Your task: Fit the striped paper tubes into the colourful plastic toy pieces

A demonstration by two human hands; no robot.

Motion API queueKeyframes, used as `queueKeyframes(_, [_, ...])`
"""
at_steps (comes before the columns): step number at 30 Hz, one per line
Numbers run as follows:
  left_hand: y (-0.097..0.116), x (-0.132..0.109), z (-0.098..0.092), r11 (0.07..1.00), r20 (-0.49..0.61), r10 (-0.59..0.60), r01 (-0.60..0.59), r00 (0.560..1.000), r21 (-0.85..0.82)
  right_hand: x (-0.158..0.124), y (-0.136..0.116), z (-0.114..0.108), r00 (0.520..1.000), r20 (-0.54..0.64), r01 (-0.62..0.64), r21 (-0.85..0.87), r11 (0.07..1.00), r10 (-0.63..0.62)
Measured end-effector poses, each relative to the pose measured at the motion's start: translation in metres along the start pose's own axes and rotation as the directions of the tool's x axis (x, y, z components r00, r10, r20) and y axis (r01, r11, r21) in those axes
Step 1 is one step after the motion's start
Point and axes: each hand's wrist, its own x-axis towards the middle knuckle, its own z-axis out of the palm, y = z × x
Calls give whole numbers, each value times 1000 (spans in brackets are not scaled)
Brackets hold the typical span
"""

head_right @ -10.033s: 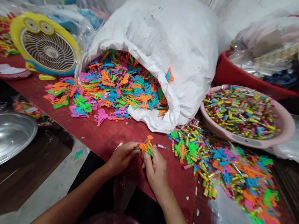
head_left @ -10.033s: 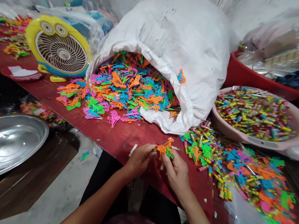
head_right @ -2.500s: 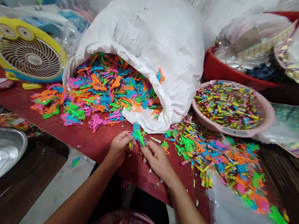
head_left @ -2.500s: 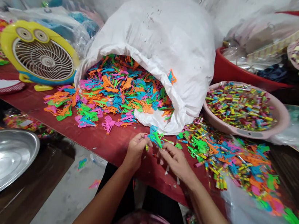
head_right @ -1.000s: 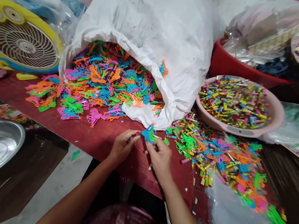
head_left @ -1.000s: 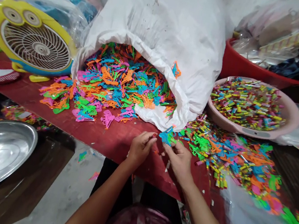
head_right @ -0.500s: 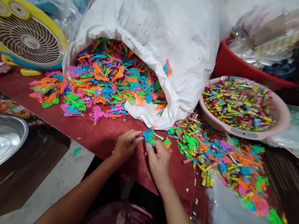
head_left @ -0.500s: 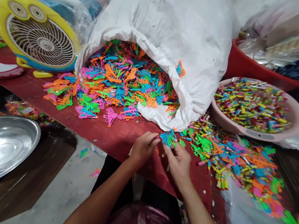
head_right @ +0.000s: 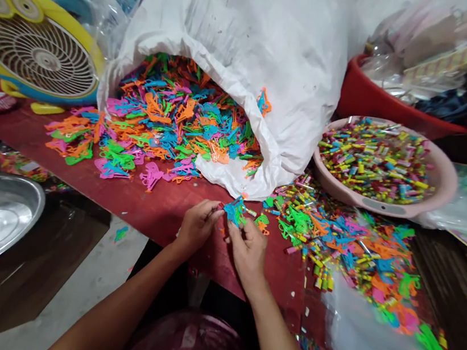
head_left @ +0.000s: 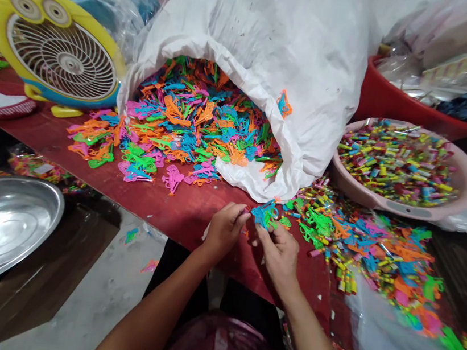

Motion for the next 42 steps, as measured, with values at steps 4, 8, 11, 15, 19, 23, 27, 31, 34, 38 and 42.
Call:
queueKeyframes(4, [0, 0, 0, 999, 11, 6, -6, 1000, 31, -2, 4, 2, 1000, -11, -7, -2, 1000, 7])
queueKeyframes(8, [0, 0, 0, 999, 29, 16, -17, 999, 45, -1, 7, 3, 1000, -25, 16, -7, 1000, -16])
queueKeyframes(11, [0, 0, 0, 998, 47, 24, -27, 999, 58, 0, 6, 1, 999, -22, 35, -13, 999, -35])
queueKeyframes(15, [-1, -1, 1, 995, 62, 28, -34, 998, 89, 1, 2, -1, 994, -15, 107, -119, 987, -110])
queueKeyframes(19, [-2, -2, 2, 986, 90, 28, -43, 996, 162, 0, -1, -3, 972, 21, 231, -273, 934, -234])
queueKeyframes(23, [0, -2, 3, 969, 120, 16, -45, 993, 242, 2, -5, -8, 980, 57, 199, -271, 942, -191])
queueKeyframes(27, [1, -3, 5, 937, 167, 2, -60, 986, 345, 9, -10, -12, 988, 109, 132, -194, 972, -112])
queueKeyframes(31, [3, -2, 8, 913, 177, -34, -41, 984, 405, 11, -11, -7, 991, 104, 96, -143, 985, -81])
queueKeyframes(34, [4, -3, 7, 922, 192, -12, -64, 981, 381, 8, -4, -9, 992, 119, -29, -60, 998, 36])
queueKeyframes(38, [1, -3, 4, 967, 141, 43, -76, 989, 242, 10, 22, -53, 989, -44, -144, -29, 989, 142])
queueKeyframes(42, [3, 7, 9, 933, 147, -16, -38, 989, 358, 22, 53, -149, 893, -399, -267, -102, 958, 207])
